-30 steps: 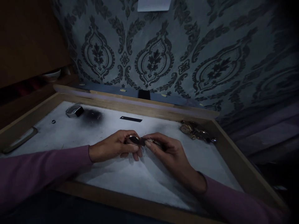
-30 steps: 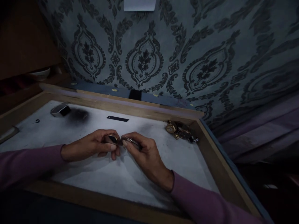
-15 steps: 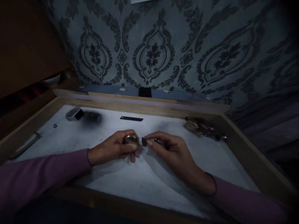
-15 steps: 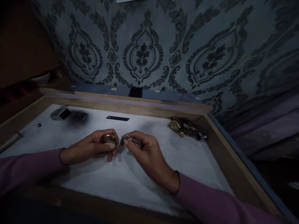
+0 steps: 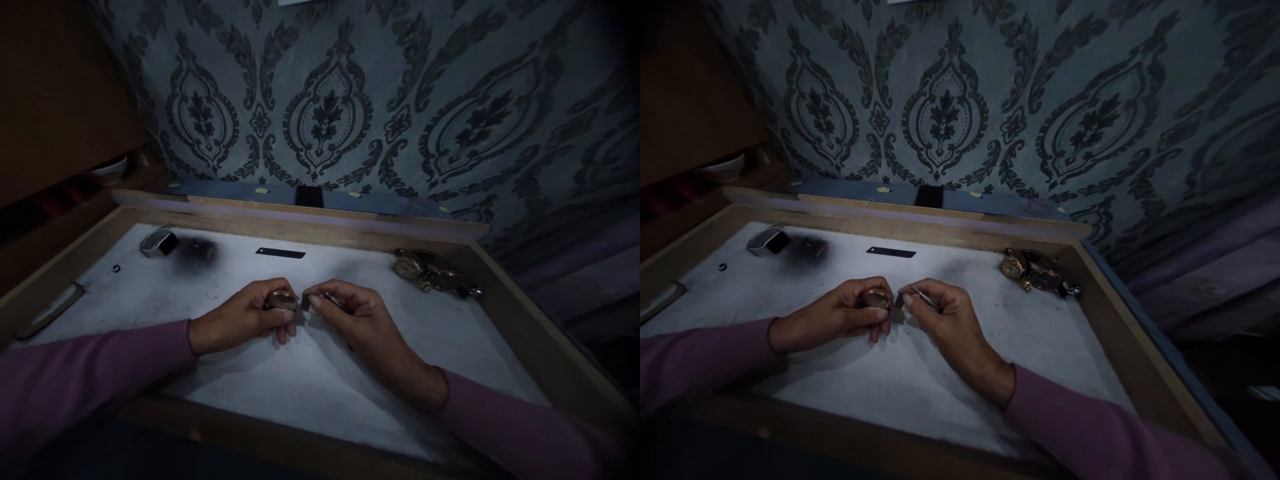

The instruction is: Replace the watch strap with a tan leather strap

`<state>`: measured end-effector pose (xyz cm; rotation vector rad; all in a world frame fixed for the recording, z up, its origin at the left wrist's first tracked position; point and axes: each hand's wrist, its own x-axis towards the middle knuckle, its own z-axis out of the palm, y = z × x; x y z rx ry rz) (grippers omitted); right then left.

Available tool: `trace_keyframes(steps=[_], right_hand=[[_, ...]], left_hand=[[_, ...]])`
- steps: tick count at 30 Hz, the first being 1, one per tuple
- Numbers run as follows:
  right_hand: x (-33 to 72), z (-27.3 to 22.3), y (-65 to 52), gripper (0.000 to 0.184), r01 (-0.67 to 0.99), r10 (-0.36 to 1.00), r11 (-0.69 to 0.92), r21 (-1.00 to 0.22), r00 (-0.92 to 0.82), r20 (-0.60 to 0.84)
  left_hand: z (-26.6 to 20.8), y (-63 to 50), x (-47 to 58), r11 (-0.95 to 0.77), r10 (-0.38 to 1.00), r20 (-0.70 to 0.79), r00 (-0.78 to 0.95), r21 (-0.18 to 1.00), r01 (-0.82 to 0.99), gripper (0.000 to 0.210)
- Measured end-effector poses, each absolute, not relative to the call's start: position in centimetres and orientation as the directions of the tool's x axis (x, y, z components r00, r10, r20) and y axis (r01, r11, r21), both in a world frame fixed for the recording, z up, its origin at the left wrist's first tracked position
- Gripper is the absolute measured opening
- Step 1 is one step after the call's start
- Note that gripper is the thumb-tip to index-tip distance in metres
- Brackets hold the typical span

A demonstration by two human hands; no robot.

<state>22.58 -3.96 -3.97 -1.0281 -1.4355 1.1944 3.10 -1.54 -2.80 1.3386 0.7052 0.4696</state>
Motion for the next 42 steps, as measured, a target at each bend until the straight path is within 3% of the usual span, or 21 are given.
trace_keyframes(steps=[25, 42], right_hand=[[22.56, -4.03, -3.97, 0.011, 0.066, 0.964, 0.185, -0.981, -0.208, 0.168], [22.78, -3.98, -4.16, 0.016, 0.182, 0.920, 0.355, -0.917, -0.242, 0.308]], left_hand=[[-2.71, -1.54, 3.04, 0.159, 0.665, -0.174, 0.727, 0.983, 0.090, 0.016], [-2.71, -1.62, 3.08, 0.169, 0.661, -0.172, 0.731, 0.982, 0.079, 0.015]])
